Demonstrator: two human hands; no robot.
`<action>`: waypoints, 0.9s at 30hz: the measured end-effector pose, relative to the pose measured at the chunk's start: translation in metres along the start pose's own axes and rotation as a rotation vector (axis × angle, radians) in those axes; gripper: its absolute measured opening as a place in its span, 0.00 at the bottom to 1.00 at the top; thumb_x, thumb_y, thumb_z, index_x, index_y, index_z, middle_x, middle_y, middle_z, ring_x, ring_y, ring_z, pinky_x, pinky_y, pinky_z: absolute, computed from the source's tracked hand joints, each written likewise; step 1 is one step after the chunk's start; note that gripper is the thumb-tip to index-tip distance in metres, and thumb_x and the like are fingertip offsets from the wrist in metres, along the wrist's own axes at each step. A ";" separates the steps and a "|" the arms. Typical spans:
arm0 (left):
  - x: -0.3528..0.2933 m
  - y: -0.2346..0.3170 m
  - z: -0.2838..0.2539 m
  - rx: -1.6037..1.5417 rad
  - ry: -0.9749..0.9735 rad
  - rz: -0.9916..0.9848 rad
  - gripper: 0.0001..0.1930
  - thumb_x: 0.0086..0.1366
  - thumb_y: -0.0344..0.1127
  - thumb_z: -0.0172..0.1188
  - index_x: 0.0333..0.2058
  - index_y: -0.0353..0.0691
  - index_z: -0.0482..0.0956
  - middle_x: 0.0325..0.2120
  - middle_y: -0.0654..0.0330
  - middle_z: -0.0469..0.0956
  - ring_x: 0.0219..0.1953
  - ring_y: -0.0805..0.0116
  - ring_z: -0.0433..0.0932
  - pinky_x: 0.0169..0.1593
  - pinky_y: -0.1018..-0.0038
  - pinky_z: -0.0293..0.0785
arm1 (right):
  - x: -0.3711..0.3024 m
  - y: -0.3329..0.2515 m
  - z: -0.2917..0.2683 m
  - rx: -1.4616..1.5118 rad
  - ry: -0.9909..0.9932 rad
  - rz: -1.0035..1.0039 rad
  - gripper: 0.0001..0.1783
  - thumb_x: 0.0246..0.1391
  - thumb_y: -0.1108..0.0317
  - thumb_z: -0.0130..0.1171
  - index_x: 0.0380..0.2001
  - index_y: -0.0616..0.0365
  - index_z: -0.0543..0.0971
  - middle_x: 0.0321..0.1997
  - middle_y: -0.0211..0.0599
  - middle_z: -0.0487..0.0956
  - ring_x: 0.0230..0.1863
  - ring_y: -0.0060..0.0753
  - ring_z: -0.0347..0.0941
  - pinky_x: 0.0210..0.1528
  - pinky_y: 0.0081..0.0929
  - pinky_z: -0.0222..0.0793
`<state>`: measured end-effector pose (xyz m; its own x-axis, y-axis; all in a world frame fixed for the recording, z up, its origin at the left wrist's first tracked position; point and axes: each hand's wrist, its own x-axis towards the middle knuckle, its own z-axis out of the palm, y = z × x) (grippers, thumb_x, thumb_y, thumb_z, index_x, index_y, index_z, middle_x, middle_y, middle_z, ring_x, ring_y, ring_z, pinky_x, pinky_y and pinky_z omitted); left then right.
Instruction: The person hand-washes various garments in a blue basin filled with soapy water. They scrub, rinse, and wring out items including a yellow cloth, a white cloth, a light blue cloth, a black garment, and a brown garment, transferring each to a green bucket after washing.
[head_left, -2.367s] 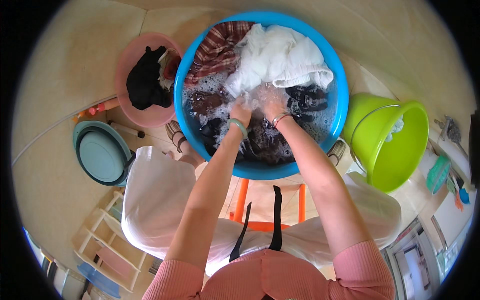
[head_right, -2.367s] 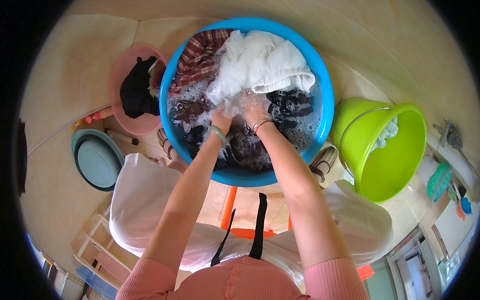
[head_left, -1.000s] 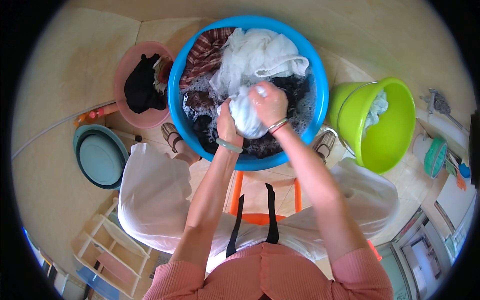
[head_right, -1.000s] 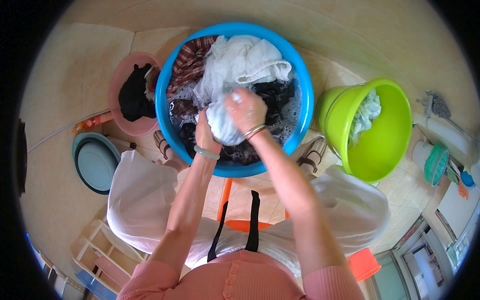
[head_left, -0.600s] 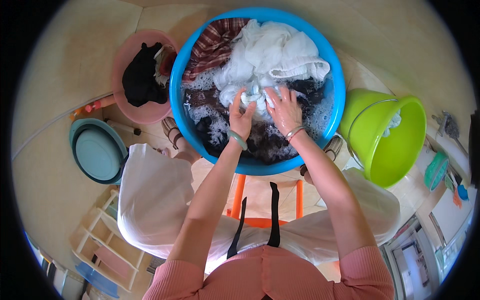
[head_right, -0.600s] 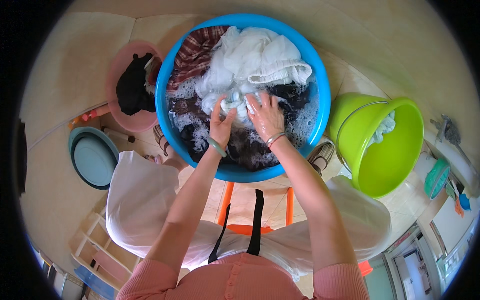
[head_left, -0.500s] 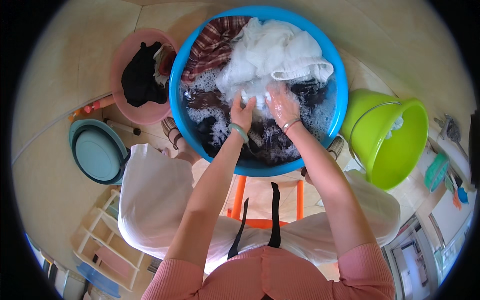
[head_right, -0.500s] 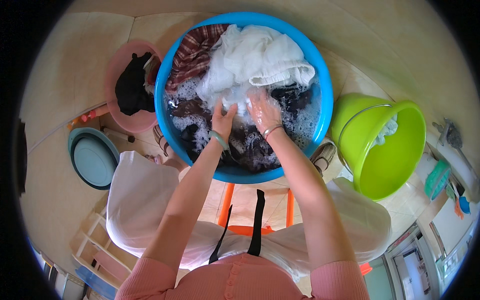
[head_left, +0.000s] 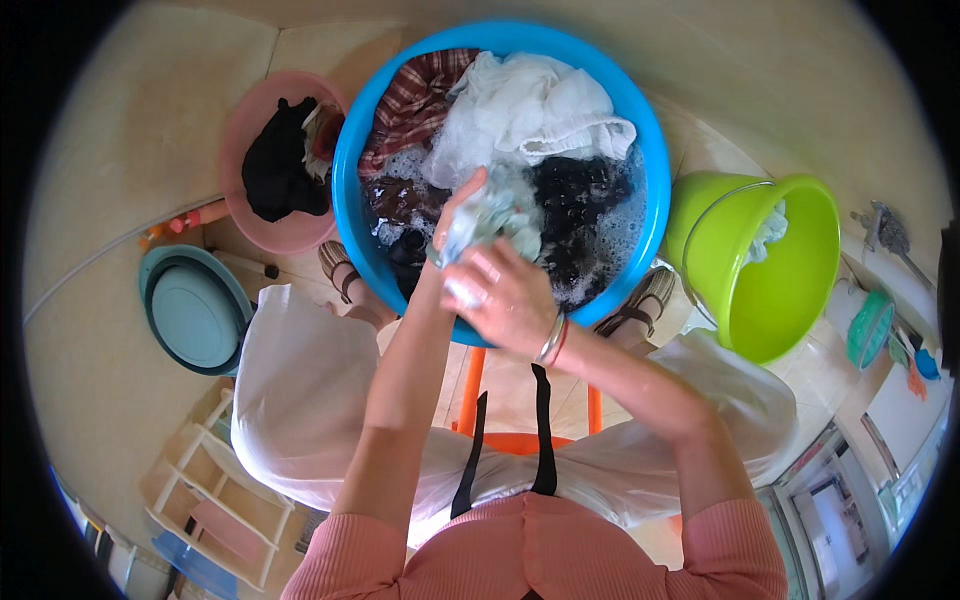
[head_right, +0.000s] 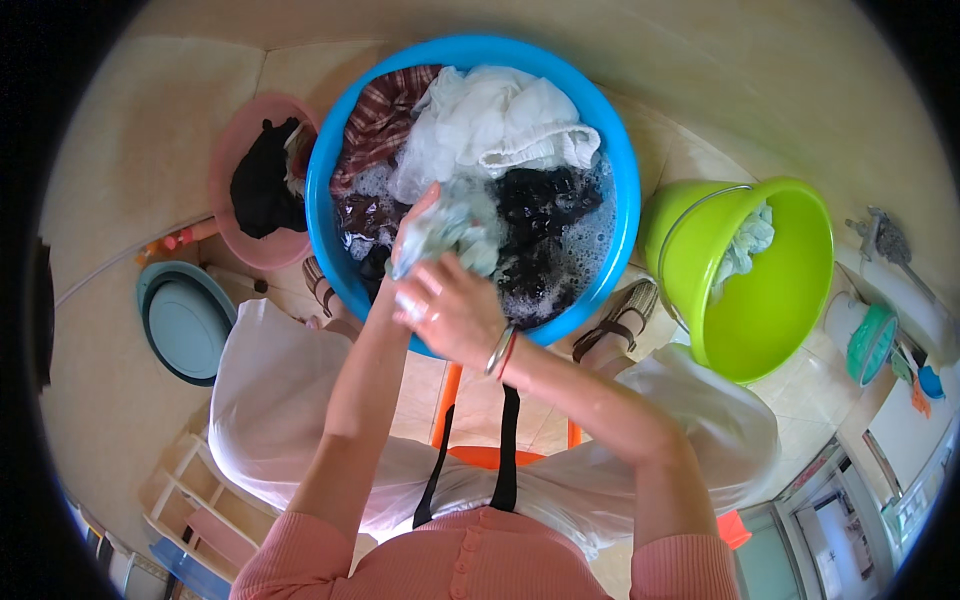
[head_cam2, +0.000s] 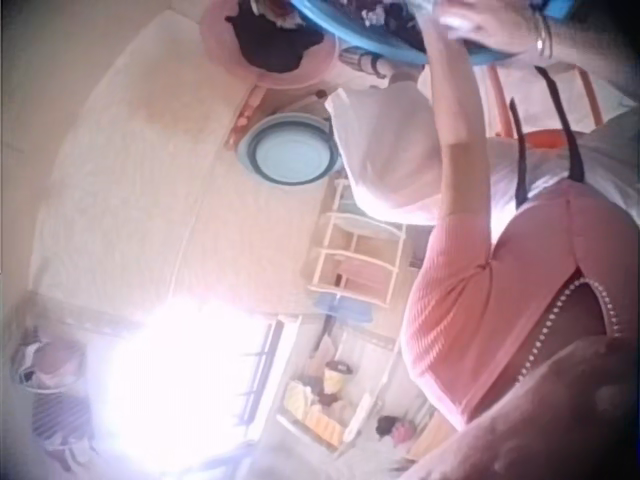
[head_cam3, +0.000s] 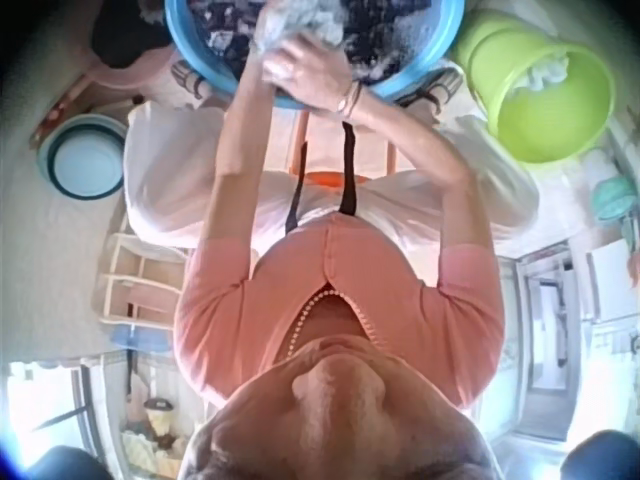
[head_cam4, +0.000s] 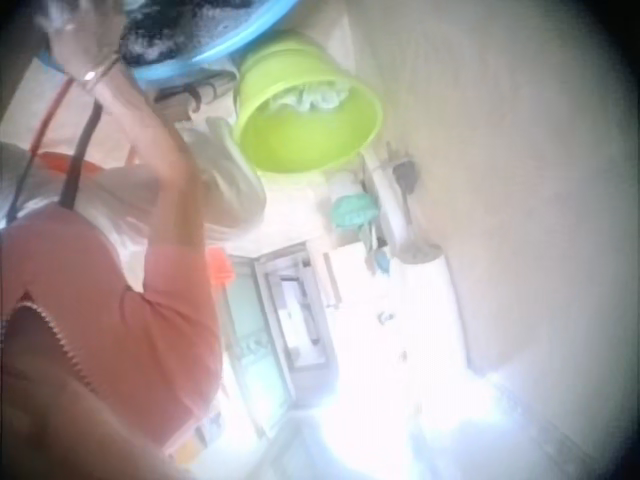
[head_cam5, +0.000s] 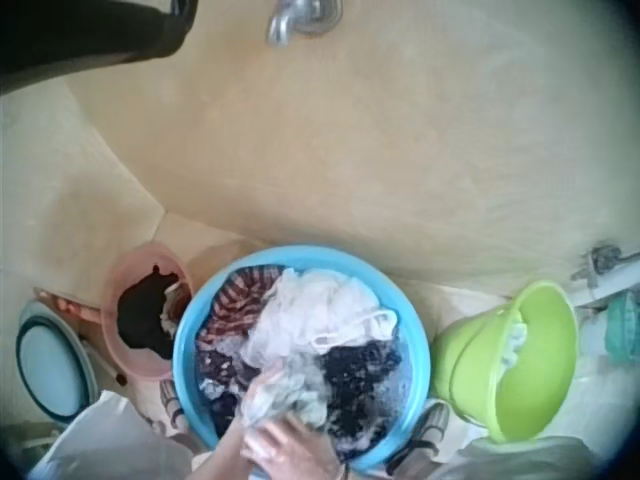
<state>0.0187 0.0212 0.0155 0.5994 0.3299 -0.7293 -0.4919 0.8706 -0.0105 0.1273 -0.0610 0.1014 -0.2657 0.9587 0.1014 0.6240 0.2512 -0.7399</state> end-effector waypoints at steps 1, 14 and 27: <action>-0.004 -0.004 -0.004 0.060 -0.096 0.169 0.18 0.66 0.48 0.59 0.46 0.42 0.75 0.37 0.55 0.80 0.31 0.63 0.80 0.37 0.68 0.78 | -0.003 -0.014 -0.003 -0.009 -0.012 -0.065 0.18 0.44 0.53 0.67 0.35 0.51 0.78 0.39 0.26 0.70 0.45 0.34 0.68 0.35 0.31 0.75; -0.012 -0.027 0.013 -0.183 -0.272 0.383 0.15 0.70 0.45 0.50 0.46 0.42 0.74 0.35 0.60 0.78 0.31 0.66 0.79 0.37 0.69 0.77 | 0.023 -0.035 -0.017 -0.038 0.460 -0.015 0.13 0.38 0.61 0.73 0.26 0.48 0.78 0.33 0.28 0.70 0.33 0.34 0.73 0.28 0.30 0.73; -0.038 -0.046 0.042 0.209 0.663 0.606 0.23 0.66 0.45 0.57 0.51 0.32 0.75 0.41 0.56 0.80 0.41 0.64 0.80 0.47 0.70 0.75 | 0.008 0.090 0.005 0.120 0.441 0.442 0.12 0.56 0.58 0.57 0.30 0.55 0.80 0.32 0.44 0.79 0.34 0.55 0.76 0.35 0.44 0.71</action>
<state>0.0449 -0.0160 0.0725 -0.2398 0.5302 -0.8132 -0.4412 0.6867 0.5778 0.1779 -0.0311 0.0320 0.3422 0.9395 0.0147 0.5116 -0.1732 -0.8416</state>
